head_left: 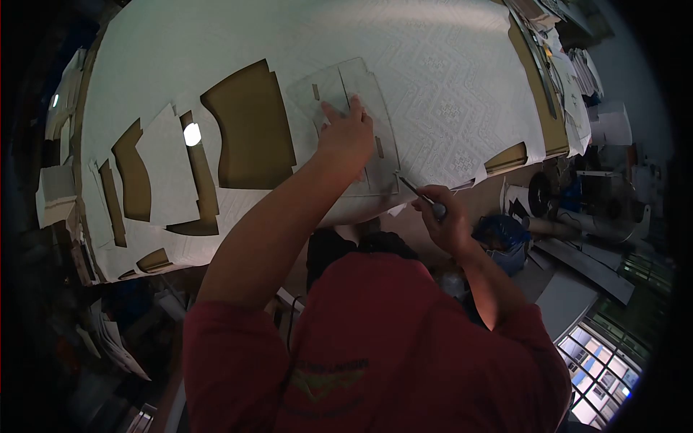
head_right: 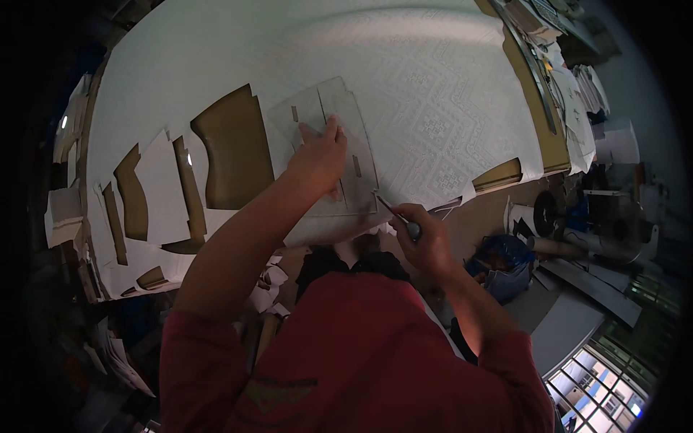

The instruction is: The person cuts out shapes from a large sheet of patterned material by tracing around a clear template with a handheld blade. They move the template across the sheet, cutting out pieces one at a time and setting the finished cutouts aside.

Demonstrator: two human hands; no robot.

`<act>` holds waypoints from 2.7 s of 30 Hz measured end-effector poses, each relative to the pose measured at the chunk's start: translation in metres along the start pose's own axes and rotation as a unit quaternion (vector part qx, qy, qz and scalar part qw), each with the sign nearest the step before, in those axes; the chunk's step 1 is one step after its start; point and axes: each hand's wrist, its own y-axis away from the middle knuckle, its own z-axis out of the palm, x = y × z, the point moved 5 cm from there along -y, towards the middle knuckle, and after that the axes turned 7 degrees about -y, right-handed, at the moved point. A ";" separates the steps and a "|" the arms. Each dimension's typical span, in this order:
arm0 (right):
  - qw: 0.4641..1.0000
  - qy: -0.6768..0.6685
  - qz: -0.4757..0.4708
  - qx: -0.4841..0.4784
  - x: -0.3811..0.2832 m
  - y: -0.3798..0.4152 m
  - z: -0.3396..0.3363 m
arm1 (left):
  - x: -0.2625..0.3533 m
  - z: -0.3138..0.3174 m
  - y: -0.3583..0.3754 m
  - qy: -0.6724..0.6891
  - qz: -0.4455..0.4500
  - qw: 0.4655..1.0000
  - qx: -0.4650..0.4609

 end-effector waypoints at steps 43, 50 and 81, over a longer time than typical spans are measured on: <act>0.955 0.028 -0.171 -0.240 -0.022 -0.061 0.009 | -0.007 0.005 -0.007 -0.089 0.023 0.996 0.016; 0.970 -0.052 -0.231 -0.058 -0.061 -0.059 0.135 | -0.012 0.015 -0.009 -0.075 0.025 0.996 0.046; 0.967 0.011 -0.176 -0.183 -0.025 -0.011 0.100 | -0.007 0.010 -0.013 -0.136 0.028 0.989 -0.053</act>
